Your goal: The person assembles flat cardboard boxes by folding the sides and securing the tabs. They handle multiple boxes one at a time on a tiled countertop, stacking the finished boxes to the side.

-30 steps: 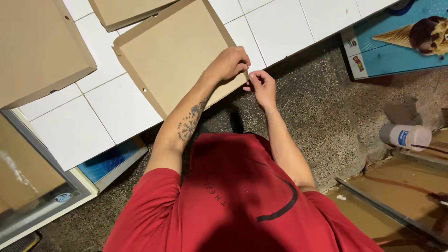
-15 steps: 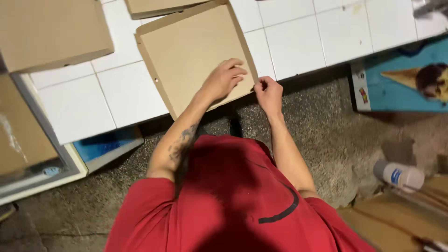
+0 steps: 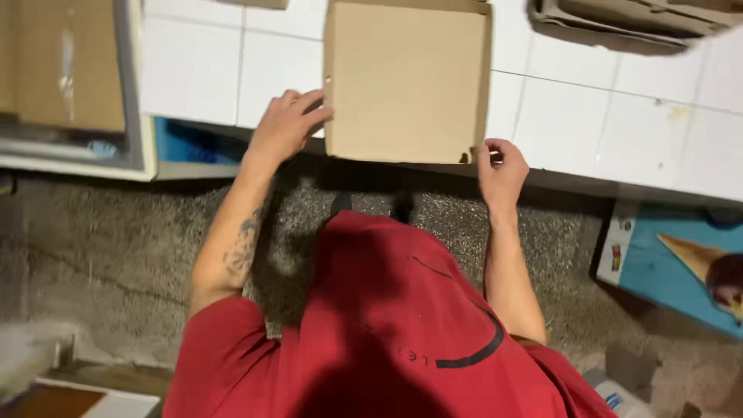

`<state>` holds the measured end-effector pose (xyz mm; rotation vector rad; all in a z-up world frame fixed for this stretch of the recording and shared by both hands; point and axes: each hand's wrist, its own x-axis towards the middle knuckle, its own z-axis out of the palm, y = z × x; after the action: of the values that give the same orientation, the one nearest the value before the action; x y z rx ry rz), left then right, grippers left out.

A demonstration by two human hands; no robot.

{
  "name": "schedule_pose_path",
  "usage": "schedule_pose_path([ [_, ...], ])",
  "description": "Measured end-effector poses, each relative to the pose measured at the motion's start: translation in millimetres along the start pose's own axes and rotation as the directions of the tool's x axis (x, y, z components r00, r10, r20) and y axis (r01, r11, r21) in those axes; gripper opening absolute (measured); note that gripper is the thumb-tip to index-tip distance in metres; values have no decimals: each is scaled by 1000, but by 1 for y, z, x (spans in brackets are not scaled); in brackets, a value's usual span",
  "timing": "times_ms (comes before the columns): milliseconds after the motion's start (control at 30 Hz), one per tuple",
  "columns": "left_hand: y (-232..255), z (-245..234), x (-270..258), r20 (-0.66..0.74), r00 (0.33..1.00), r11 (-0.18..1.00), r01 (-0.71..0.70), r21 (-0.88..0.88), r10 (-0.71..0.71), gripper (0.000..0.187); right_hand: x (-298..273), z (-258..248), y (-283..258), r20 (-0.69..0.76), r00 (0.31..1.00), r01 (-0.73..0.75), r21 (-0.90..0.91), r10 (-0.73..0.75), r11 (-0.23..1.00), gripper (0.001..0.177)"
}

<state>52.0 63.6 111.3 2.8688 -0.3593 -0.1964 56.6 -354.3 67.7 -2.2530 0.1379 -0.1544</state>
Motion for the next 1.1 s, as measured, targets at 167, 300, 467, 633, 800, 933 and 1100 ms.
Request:
schedule_pose_path([
  [167, -39, 73, 29, -162, 961, 970, -207, 128, 226, 13, -7, 38, -59, 448, 836, 318, 76, -318, 945, 25],
  [300, -42, 82, 24, -97, 969, 964, -209, 162, 226, 12, -31, 65, -107, 633, 687, 339, 154, -356, 928, 36],
  [467, -52, 76, -26, -86, 977, 973, -182, 143, 195, 14, -58, 85, -94, 708, 643, 391, 25, -293, 920, 30],
  [633, -51, 97, -34, -161, 974, 987, -163, -3, 161, 13, -57, 101, -63, 606, 672, 584, -81, -426, 807, 21],
  [800, -24, 99, -18, -272, 949, 960, -215, -181, 161, 18, -56, 108, -76, 537, 687, 665, -193, -489, 722, 19],
  [933, 9, 68, -35, -342, 938, 940, -168, -298, 60, 28, -53, 122, -71, 550, 690, 679, -268, -470, 684, 6],
  [1100, 37, 97, -70, -306, 919, 737, -27, -675, -246, 21, -50, 131, -58, 592, 707, 605, -225, -386, 763, 10],
])
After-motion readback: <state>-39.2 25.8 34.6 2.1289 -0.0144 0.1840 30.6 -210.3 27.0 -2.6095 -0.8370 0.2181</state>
